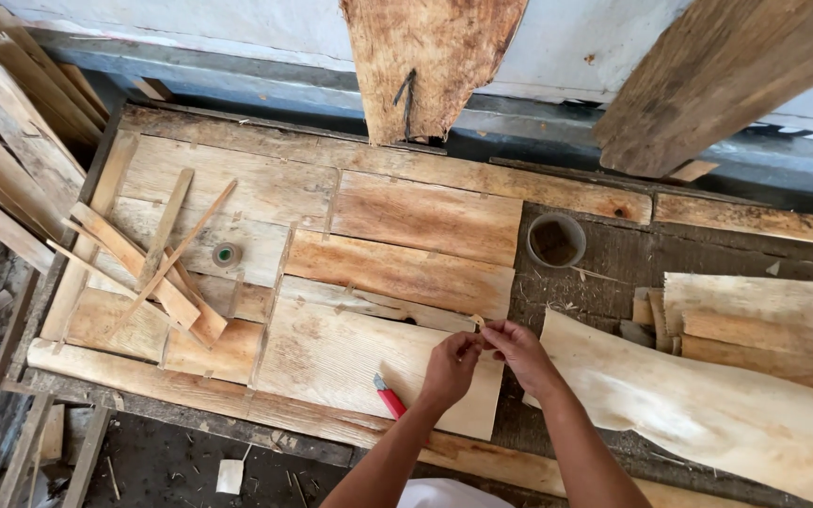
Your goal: Applying adhesive and cutting wood strips to craft panels.
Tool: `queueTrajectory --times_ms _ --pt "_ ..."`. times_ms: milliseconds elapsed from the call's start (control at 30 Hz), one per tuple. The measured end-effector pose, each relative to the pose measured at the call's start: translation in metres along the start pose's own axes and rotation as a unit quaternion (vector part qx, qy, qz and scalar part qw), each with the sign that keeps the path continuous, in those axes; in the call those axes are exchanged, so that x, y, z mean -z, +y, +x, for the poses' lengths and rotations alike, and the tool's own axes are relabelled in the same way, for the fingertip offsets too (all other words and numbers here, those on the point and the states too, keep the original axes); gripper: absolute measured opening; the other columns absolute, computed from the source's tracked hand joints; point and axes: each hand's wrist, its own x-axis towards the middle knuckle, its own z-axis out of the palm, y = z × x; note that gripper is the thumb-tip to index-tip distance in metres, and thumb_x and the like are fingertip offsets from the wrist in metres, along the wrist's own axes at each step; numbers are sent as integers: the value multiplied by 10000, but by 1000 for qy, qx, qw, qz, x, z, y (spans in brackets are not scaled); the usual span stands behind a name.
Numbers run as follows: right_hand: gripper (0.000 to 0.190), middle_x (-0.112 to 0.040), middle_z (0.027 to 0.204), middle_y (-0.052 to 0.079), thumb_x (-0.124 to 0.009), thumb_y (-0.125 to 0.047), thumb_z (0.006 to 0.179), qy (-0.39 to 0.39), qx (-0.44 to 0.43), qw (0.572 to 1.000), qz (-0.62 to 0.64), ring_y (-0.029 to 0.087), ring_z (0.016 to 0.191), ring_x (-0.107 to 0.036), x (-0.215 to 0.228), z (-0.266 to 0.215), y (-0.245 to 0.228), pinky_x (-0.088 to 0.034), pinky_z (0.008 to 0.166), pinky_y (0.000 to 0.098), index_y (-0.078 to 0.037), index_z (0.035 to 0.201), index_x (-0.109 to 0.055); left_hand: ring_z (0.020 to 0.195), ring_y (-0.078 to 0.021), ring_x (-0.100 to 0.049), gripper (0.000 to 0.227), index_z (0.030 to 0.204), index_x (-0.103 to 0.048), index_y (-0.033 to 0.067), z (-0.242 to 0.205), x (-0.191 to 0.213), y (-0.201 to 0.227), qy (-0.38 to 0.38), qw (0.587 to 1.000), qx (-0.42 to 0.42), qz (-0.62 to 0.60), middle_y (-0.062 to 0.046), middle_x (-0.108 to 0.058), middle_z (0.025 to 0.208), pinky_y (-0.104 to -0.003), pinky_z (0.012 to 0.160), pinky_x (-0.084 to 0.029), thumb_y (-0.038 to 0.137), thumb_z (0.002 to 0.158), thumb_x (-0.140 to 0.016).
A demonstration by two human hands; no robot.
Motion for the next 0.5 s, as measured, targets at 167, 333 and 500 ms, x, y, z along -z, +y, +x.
queueTrajectory --times_ms 167,333,500 --pt "240 -709 954 17 -706 -261 952 46 50 997 -45 131 863 -663 -22 -13 -10 -524 733 312 -118 1142 -670 748 -150 -651 187 1108 -717 16 -3 24 -7 42 997 24 56 -108 -733 852 -307 678 -543 125 965 -664" --pt "266 -705 939 26 -731 -265 943 94 98 945 -298 150 805 -681 -47 -19 3 -580 673 309 -78 1126 -677 838 -260 -682 242 1179 -681 22 3 59 -37 175 970 -59 158 -160 -713 930 -375 745 -553 107 953 -679" --pt "337 -708 844 91 -783 -262 885 109 166 904 -379 214 756 -711 -78 -29 2 -575 673 362 -35 1073 -621 1140 -384 -608 484 1358 -556 51 -1 80 -27 177 941 -67 281 -179 -661 1203 -475 977 -477 107 899 -698"
